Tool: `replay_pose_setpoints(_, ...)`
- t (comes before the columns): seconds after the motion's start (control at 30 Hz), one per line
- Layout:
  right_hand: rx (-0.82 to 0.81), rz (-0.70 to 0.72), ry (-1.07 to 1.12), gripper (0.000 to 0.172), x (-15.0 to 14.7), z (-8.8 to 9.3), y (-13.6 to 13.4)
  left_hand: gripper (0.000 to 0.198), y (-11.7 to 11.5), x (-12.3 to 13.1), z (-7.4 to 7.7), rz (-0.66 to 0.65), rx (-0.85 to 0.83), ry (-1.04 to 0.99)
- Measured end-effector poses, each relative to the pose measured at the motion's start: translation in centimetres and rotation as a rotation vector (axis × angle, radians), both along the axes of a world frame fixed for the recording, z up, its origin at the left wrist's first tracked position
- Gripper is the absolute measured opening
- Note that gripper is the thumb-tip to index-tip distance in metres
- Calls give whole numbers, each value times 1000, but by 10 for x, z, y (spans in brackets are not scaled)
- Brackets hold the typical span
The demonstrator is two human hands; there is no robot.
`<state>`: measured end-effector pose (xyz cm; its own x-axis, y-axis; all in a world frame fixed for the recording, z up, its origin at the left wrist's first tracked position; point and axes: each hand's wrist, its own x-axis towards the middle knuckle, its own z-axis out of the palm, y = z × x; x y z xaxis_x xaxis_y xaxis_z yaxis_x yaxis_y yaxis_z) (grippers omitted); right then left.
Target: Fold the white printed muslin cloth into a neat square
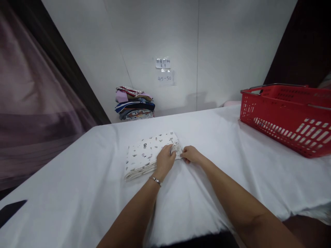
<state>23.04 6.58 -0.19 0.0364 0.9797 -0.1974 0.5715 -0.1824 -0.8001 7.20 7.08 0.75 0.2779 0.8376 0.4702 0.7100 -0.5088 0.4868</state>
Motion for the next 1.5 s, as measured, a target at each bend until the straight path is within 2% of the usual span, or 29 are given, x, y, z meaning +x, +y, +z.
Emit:
replay_pose_setpoints(0.2,80,-62,-36,11,0,11,-2,28,-1,1,0,14,-11,-15)
replay_pose_setpoints(0.37,144,-145,62,11,-1,18,-1,27,-2,1,1,16,-17,-33)
replay_pose_setpoints(0.43,115,-118,148,17,-5,20,-2,26,-3,0,1,9,-7,-38)
replay_pose_setpoints(0.5,65,-70,231,30,-9,22,-4,24,-3,0,1,-3,-2,-42)
replay_pose_setpoints(0.57,-23,-37,385,38,-13,22,-4,24,-3,-1,1,-12,-10,-39)
replay_pose_setpoints(0.7,-203,-22,769,39,-16,17,-3,26,-4,-2,1,-29,-31,-24)
replay_pose_setpoints(0.77,-226,-29,825,39,-16,14,-2,25,-4,-3,0,-46,-31,-21)
replay_pose_setpoints(1.1,-308,7,969,23,-7,11,0,22,-4,-6,3,-101,-82,-61)
replay_pose_setpoints(1.27,-278,-5,899,18,-7,6,3,23,-2,-5,4,-95,-124,-92)
replay_pose_setpoints(1.4,-239,-25,853,14,-8,3,4,28,1,-1,5,-41,-188,-154)
replay_pose_setpoints(1.5,-221,-44,815,12,-8,3,3,22,4,3,10,-27,-226,-108)
